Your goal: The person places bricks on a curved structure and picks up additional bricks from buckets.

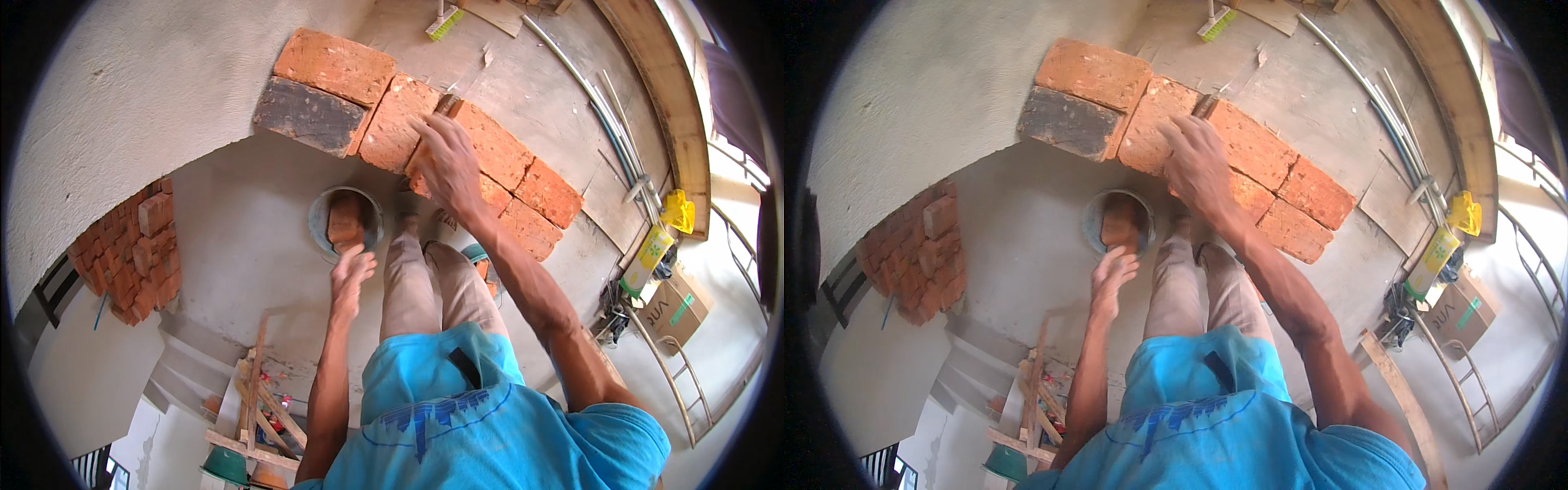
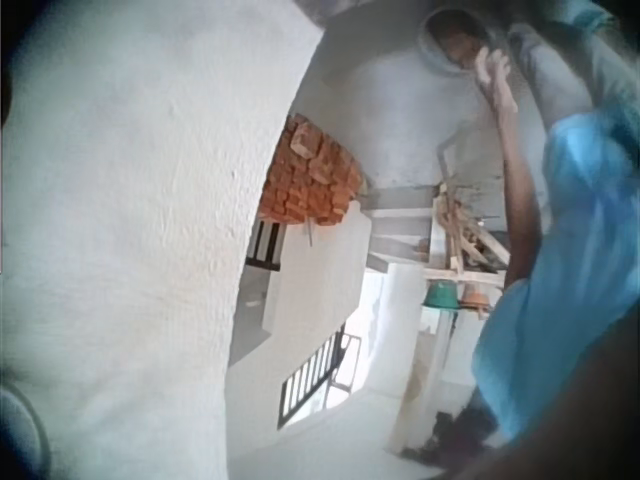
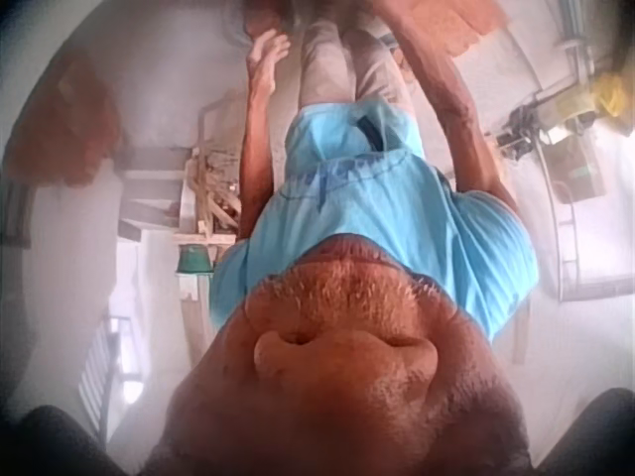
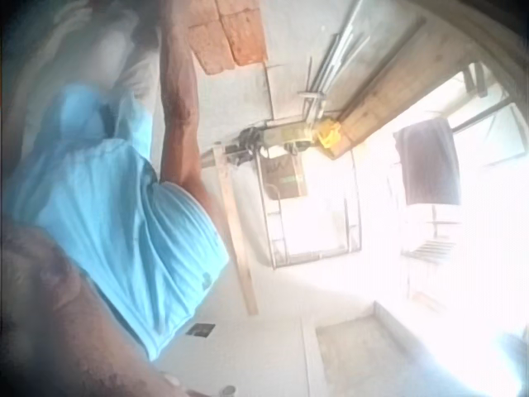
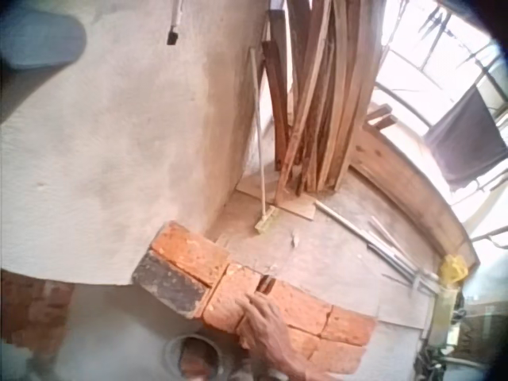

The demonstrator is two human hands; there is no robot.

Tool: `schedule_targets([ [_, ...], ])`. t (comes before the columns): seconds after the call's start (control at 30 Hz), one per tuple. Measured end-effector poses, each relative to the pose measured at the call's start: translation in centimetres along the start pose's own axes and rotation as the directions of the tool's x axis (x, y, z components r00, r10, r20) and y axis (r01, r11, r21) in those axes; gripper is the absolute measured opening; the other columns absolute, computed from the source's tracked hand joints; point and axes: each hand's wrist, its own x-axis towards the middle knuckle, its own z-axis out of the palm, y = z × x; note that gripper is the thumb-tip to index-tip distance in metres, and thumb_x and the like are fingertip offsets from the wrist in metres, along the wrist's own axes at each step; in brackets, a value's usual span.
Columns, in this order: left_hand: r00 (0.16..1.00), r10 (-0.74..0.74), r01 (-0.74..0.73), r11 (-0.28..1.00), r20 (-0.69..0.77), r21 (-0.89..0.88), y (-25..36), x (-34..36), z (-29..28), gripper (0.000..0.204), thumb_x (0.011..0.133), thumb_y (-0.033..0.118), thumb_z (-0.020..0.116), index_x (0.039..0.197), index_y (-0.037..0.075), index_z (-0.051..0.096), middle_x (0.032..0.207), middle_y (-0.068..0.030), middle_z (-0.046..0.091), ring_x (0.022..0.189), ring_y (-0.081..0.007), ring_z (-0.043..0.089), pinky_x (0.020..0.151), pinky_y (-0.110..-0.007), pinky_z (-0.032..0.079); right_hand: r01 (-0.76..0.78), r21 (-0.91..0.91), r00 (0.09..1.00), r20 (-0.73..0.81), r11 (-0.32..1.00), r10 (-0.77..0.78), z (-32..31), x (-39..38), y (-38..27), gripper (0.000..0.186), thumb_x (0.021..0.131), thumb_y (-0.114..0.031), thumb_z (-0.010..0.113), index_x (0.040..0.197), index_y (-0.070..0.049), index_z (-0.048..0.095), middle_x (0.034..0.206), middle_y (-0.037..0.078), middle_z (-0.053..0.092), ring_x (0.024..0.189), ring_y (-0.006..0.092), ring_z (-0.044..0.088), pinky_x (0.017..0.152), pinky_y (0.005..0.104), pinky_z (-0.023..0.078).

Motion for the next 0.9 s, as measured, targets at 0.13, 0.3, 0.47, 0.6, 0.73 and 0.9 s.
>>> schedule_targets([
  [0.13,0.996,-0.021,0.023,1.000,0.090,-0.020,-1.2,2.8,7.6,0.073,0.096,0.036,0.070,0.147,-0.007,0.041,0.133,-0.0229,0.059,0.120,-0.0293,0.062,0.101,-0.043,0.051,-0.243,-0.205,0.965,0.048,0.948,0.258,-4.7,-7.4,3.6,0.073,0.076,-0.007,0.072,0.145,-0.011,0.048,0.145,0.020,0.047,0.137,0.0396,0.042,0.118,0.0512,0.032],
  [0.3,0.998,0.046,-0.042,0.995,0.046,-0.089,-1.9,6.3,14.8,0.077,0.093,0.036,0.074,0.146,-0.007,0.040,0.128,-0.0193,0.059,0.119,-0.0279,0.060,0.100,-0.045,0.052,-0.176,-0.394,0.965,0.110,0.902,0.236,-6.5,-7.8,8.1,0.096,0.075,-0.020,0.081,0.157,-0.013,0.031,0.155,0.023,0.031,0.143,0.0435,0.032,0.121,0.0527,0.026],
  [0.47,0.997,0.071,-0.065,0.985,0.029,-0.162,-1.2,8.2,18.1,0.065,0.088,0.038,0.080,0.126,-0.006,0.051,0.121,-0.0173,0.060,0.108,-0.0274,0.062,0.094,-0.047,0.054,-0.115,-0.345,0.955,0.220,0.932,0.199,-5.5,-5.2,9.9,0.103,0.074,-0.026,0.083,0.159,-0.012,0.027,0.157,0.023,0.032,0.140,0.0436,0.037,0.118,0.0515,0.032],
  [0.6,0.990,0.096,-0.114,0.977,-0.104,-0.179,-1.3,8.4,19.2,0.058,0.084,0.036,0.083,0.113,-0.006,0.055,0.112,-0.0167,0.064,0.099,-0.0249,0.065,0.082,-0.043,0.057,-0.100,-0.258,0.955,0.246,0.961,0.165,-5.6,-4.5,11.3,0.095,0.079,-0.030,0.079,0.157,-0.011,0.029,0.145,0.024,0.045,0.131,0.0435,0.045,0.111,0.0496,0.039],
  [0.73,0.990,0.093,-0.117,0.960,-0.107,-0.253,-1.9,8.4,19.5,0.061,0.081,0.037,0.086,0.112,-0.004,0.055,0.111,-0.0164,0.063,0.096,-0.0244,0.065,0.082,-0.042,0.057,-0.200,-0.217,0.910,0.320,0.955,0.263,-5.0,-3.1,14.6,0.075,0.088,-0.030,0.070,0.152,-0.007,0.038,0.124,0.024,0.060,0.116,0.0420,0.057,0.100,0.0476,0.046],
  [0.9,0.989,0.095,-0.120,0.963,-0.111,-0.242,-1.8,8.3,19.4,0.059,0.079,0.033,0.089,0.113,-0.003,0.056,0.109,-0.0141,0.065,0.094,-0.0227,0.066,0.080,-0.042,0.057,-0.143,-0.208,0.920,0.333,0.968,0.208,-4.9,-0.9,16.0,0.027,0.089,-0.022,0.063,0.109,-0.004,0.061,0.091,0.023,0.067,0.089,0.0444,0.066,0.079,0.0522,0.053],
])
